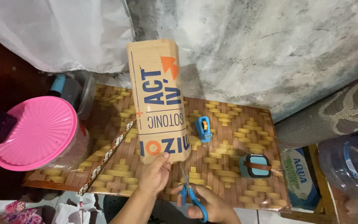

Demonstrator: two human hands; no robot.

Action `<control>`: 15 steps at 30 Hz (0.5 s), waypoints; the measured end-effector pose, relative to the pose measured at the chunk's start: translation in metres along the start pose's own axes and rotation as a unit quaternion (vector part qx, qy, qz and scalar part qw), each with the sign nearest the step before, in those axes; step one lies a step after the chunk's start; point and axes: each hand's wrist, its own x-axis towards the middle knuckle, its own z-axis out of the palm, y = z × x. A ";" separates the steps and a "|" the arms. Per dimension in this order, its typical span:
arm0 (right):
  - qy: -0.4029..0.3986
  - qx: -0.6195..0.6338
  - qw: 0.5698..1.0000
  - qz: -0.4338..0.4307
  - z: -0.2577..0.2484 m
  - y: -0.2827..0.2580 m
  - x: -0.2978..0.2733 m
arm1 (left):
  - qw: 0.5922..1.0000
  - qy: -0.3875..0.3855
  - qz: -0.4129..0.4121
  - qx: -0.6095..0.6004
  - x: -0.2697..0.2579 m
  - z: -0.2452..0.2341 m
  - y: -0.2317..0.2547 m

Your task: The person places a small container inside a flat cardboard box, folds the flaps to form a box, and secures it with tape. They then use scissors to trim the taped edges and fold the box into a smaller rectangular shape.

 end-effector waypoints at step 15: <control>0.137 -0.017 0.987 -0.087 -0.002 0.054 0.021 | 0.983 0.044 -0.031 0.175 -0.009 -0.023 -0.021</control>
